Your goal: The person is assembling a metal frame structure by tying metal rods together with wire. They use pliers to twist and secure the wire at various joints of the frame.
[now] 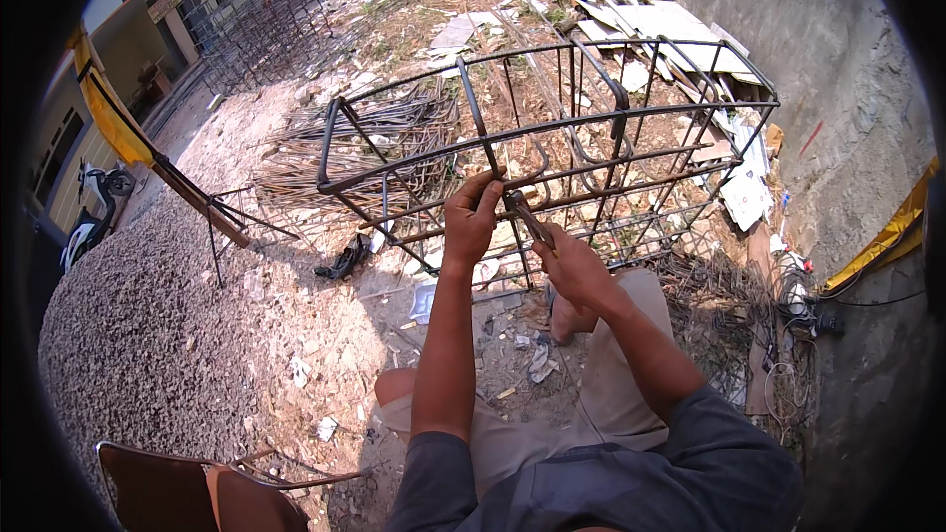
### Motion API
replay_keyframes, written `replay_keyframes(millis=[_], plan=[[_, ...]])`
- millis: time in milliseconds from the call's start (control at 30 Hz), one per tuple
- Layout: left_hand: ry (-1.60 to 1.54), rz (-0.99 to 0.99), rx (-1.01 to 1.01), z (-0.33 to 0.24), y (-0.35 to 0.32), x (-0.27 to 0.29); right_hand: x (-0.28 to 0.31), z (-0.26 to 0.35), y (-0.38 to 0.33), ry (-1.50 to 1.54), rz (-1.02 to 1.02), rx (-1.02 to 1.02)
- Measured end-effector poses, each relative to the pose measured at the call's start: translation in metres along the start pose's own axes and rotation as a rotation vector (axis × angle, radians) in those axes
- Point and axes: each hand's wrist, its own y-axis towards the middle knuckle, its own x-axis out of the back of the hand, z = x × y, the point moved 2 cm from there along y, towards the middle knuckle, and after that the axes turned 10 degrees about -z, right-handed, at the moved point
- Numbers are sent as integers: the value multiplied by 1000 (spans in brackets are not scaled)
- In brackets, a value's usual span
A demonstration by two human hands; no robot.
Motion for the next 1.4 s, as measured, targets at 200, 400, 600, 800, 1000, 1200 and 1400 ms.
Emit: replay_keyframes(millis=[200, 400, 600, 800, 1000, 1200, 1400], plan=[[-8, 12, -7, 0, -1, 0, -10, -32, 4, 1483, 921, -487], [-12, -6, -6, -4, -1, 6, 12, -10, -6, 559, 410, -196], [14, -5, -52, 3, 0, 3, 39, -15, -21, -377, -319, 358], [22, 18, -5, -3, -1, 1, 21, -40, -1, 171, 283, 84], [9, 11, -15, -3, -1, -2, -29, -26, -32, 1209, 517, -451], [18, -21, -4, 1, -1, 5, -72, 11, -42, 1084, 76, -278], [39, -39, 31, -13, 0, 1, -162, 48, -14, 1285, -274, -214]])
